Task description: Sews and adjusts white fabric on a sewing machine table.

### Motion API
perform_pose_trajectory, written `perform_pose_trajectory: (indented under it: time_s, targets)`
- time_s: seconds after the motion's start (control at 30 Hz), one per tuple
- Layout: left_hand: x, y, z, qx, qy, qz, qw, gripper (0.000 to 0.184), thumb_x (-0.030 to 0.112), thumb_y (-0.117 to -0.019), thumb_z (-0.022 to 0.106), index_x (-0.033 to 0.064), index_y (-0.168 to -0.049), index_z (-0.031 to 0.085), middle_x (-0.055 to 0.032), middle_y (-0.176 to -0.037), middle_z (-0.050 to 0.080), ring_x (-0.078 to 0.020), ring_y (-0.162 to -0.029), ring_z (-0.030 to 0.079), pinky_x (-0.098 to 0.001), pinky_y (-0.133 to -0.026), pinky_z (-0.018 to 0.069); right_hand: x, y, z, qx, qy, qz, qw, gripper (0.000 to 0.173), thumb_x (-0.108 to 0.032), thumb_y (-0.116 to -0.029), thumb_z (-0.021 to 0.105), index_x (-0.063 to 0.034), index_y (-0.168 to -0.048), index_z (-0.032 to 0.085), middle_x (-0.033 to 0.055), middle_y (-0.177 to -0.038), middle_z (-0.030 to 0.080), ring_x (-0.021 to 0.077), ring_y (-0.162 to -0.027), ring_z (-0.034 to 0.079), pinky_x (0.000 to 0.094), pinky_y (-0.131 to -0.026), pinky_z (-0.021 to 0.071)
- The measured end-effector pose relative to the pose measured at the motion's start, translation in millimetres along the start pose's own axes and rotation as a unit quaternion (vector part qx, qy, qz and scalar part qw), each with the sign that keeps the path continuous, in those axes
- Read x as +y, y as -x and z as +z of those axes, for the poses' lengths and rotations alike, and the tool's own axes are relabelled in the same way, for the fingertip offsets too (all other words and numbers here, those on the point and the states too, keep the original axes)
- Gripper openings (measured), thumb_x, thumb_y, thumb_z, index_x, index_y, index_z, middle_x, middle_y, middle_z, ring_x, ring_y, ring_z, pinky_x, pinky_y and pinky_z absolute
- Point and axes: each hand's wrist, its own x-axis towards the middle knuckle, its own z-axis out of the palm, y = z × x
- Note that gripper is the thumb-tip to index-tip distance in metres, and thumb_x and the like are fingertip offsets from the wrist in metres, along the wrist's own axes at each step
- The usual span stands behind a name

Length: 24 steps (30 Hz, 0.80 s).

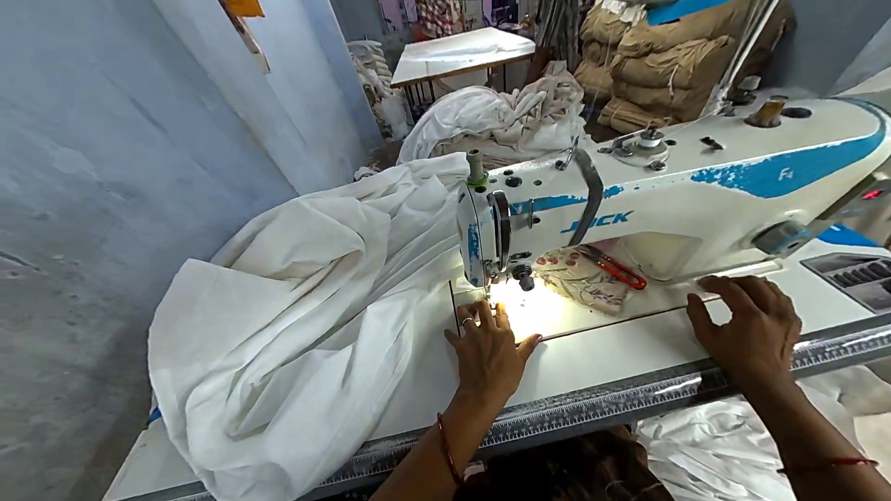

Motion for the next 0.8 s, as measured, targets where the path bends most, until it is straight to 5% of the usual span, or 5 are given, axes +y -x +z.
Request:
perform_pose_trajectory:
  time_s: [0.1,0.23,0.33,0.47,0.8]
  targets:
    - [-1.6,-3.8,0.1,-0.006,0.008,-0.005,1.0,0.089,0.076,-0.0937,0.046,0.0114,-0.155,0.044,-0.0239,-0.156,0.041,-0.0504,-0.144,0.034,-0.075,-0.101,0.0362,0.3,1.1,-0.9,0.005,0.0,-0.004,1.0,0.043,-0.025,-0.0982,0.054,0.0062,-0.127,0.064,0.0317,-0.133,0.06,0.0545,-0.124,0.055,0.0697,-0.098,0.0414]
    - [-1.0,-5.8,-0.4,-0.007,0.012,-0.001,1.0,0.088,0.075,-0.0933,0.049,0.0097,-0.153,0.047,-0.0244,-0.155,0.041,-0.0502,-0.142,0.037,-0.0727,-0.099,0.0398,0.8,0.8,-2.1,-0.029,0.005,0.014,0.999,0.035,-0.026,-0.1,0.057,0.0033,-0.105,0.074,0.0296,-0.102,0.068,0.0535,-0.095,0.065,0.0716,-0.079,0.0453]
    - [-3.8,1.4,-1.7,-0.013,0.002,0.012,1.0,0.086,0.074,-0.0954,0.045,0.0122,-0.155,0.045,-0.0245,-0.157,0.04,-0.0473,-0.144,0.037,-0.0703,-0.104,0.0369,1.7,1.1,-1.9,0.007,0.012,-0.011,1.0,0.038,-0.027,-0.0996,0.055,0.005,-0.112,0.071,0.0306,-0.113,0.068,0.0537,-0.104,0.064,0.0694,-0.085,0.0455]
    - [-34.0,2.2,-5.8,0.126,0.041,0.041,0.99,0.06,0.055,-0.0938,0.066,0.0096,-0.132,0.068,-0.0238,-0.147,0.052,-0.0466,-0.138,0.046,-0.0733,-0.104,0.0353,-22.1,-6.6,4.3,0.019,-0.035,-0.091,0.995,0.028,-0.012,-0.0978,0.056,0.0072,-0.111,0.071,0.0285,-0.115,0.068,0.0486,-0.107,0.065,0.0631,-0.092,0.0503]
    - [-211.5,-16.5,-11.5,0.063,0.082,-0.212,0.972,0.085,0.066,-0.0971,0.053,0.0274,-0.165,0.021,-0.0194,-0.171,0.008,-0.0541,-0.154,0.002,-0.0897,-0.101,0.0132,-91.2,-74.8,53.9,-0.232,0.166,-0.016,0.958,0.023,-0.006,-0.0995,0.056,0.0086,-0.115,0.066,0.03,-0.109,0.065,0.0472,-0.098,0.068,0.0579,-0.07,0.0547]
